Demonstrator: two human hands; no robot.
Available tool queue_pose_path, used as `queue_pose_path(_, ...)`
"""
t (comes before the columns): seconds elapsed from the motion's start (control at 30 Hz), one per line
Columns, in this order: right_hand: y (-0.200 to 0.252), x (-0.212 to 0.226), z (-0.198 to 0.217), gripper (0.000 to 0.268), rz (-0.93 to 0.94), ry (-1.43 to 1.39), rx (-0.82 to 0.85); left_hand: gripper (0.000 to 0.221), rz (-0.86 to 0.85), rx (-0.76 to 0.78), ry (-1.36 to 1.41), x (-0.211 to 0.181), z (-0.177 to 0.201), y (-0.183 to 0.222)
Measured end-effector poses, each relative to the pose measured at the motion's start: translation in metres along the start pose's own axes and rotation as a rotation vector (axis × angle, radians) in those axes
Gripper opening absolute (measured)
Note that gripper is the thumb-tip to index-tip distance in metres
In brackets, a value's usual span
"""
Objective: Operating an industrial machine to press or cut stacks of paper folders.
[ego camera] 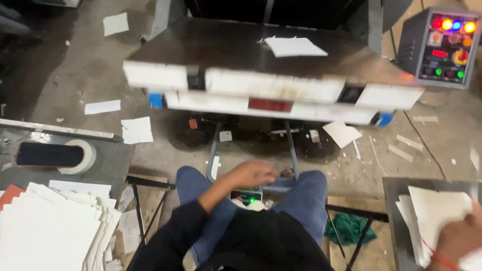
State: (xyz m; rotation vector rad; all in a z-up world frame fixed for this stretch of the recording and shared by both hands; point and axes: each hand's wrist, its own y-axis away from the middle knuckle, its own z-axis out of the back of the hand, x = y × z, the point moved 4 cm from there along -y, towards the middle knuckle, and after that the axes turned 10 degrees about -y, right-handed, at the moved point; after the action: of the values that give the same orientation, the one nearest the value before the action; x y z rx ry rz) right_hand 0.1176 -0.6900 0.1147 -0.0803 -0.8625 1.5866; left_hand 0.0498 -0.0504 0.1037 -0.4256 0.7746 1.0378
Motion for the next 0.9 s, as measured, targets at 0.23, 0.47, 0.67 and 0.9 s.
queue_pose_path(0.23, -0.051, 0.274, -0.155, 0.055, 0.265, -0.246, -0.01, 0.039, -0.041, -0.522, -0.491, 0.014, 0.045, -0.126)
queue_pose_path(0.47, -0.022, 0.351, -0.284, 0.053, 0.379, -0.169, 0.423, 0.08, 0.165, -0.43, -0.623, -0.031, -0.005, -0.009)
queue_pose_path(0.67, -0.05, 0.366, -0.311, 0.048, 0.476, -0.223, 0.523, 0.024, 0.236, -0.891, -0.859, 0.007, 0.049, 0.169)
queue_pose_path(0.9, -0.081, 0.367, -0.324, 0.048, 0.556, -0.314, 0.624, 0.026, 0.872, -1.256, -1.324, 0.011, 0.058, 0.437)
